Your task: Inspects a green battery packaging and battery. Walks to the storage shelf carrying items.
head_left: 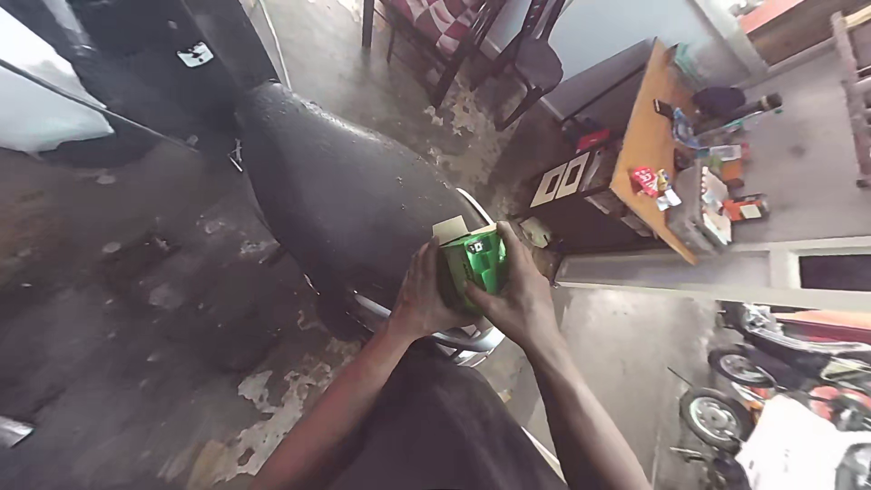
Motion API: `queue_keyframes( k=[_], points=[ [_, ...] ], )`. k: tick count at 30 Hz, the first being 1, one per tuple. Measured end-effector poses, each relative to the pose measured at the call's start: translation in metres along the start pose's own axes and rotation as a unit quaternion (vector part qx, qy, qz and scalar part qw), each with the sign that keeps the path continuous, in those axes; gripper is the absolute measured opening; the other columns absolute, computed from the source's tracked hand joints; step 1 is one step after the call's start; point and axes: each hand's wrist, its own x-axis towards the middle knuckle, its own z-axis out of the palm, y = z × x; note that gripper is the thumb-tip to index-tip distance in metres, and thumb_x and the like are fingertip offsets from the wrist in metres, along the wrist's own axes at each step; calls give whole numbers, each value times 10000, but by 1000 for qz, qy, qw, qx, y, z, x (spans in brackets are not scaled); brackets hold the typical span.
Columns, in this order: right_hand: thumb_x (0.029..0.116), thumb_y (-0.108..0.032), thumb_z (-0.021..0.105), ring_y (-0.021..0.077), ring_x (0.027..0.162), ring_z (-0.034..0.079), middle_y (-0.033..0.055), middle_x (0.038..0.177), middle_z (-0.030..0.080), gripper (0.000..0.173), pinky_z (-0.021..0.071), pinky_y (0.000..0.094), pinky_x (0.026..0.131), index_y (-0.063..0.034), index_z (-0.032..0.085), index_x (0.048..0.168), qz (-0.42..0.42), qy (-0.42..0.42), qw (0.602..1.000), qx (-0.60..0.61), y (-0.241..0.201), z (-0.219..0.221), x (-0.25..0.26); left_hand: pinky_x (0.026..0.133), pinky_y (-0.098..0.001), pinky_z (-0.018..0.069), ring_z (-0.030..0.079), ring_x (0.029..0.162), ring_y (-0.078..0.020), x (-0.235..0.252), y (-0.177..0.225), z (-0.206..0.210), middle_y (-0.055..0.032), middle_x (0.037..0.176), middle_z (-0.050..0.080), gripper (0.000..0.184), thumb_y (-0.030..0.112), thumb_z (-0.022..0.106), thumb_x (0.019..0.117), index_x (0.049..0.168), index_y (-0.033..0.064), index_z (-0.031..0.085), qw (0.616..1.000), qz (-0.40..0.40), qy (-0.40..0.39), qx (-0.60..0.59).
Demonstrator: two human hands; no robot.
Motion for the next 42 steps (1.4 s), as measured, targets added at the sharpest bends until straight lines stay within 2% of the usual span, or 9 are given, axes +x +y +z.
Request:
queue_keyframes(
  k=[10,14,19,23,27,31,36,38,42],
  points=[
    [774,-451,798,355,1060,688,177,1393,598,913,589,544,780,-136,442,1553,42,-66,989,-125,-11,21,6,1171,-521,382,449,1407,-377,-1,-5,3,-261,1511,455,1449,764,839,484,1561,-33,289,998,56,5,-4],
    [893,-555,681,343,1190,650,165,1364,632,768,581,512,874,-114,513,1499,13,-37,993,-114,-2,18,-8,1180,-502,381,425,1433,-372,-1,-10,1,-285,1539,413,1456,761,837,510,1562,-67,263,997,69,3,-36],
    [964,-387,667,221,1167,651,142,1262,669,479,596,384,901,-39,653,1292,-11,96,994,58,51,14,-62,1160,-491,413,458,1415,-363,4,-24,-1,-328,1518,419,1521,819,810,531,1568,-95,175,992,99,47,-66],
    [924,-230,646,204,1104,669,159,1246,629,579,615,355,858,62,464,1389,150,115,925,329,78,49,-82,1169,-506,397,438,1422,-354,14,-13,1,-279,1513,446,1450,800,821,518,1544,-65,273,989,131,41,-51],
    [856,-372,795,246,1246,616,207,1434,547,1029,561,400,1013,38,188,1578,156,110,842,505,82,75,-54,1160,-535,388,436,1413,-374,20,-11,5,-163,1395,601,934,710,765,704,1357,62,606,985,164,31,-43],
    [871,-114,763,253,1268,599,236,1404,534,824,543,391,1066,111,270,1492,5,181,869,461,73,76,-20,1102,-487,457,535,1314,-312,23,-12,13,-145,1267,653,441,305,667,929,1279,44,601,982,144,79,-91],
    [897,-606,676,376,1404,481,218,1408,585,615,445,532,1147,-96,682,1241,-224,96,949,198,67,72,-17,1155,-403,428,514,1352,-258,11,-17,15,-303,1435,492,1027,560,701,861,1481,-152,297,973,111,91,-178],
    [939,-565,632,390,1400,485,202,1382,614,532,436,547,1148,-111,702,1209,-220,94,958,161,63,77,-17,1186,-401,388,457,1410,-258,7,-23,18,-320,1498,417,1187,695,653,846,1526,-148,166,968,132,99,-191],
    [992,-355,551,387,1382,505,195,1343,640,358,434,536,1151,-85,706,1170,-200,117,963,139,56,79,-17,1208,-449,379,424,1442,-304,7,-27,19,-292,1542,382,1155,432,823,801,1571,-67,121,955,159,83,-235]
  ],
)
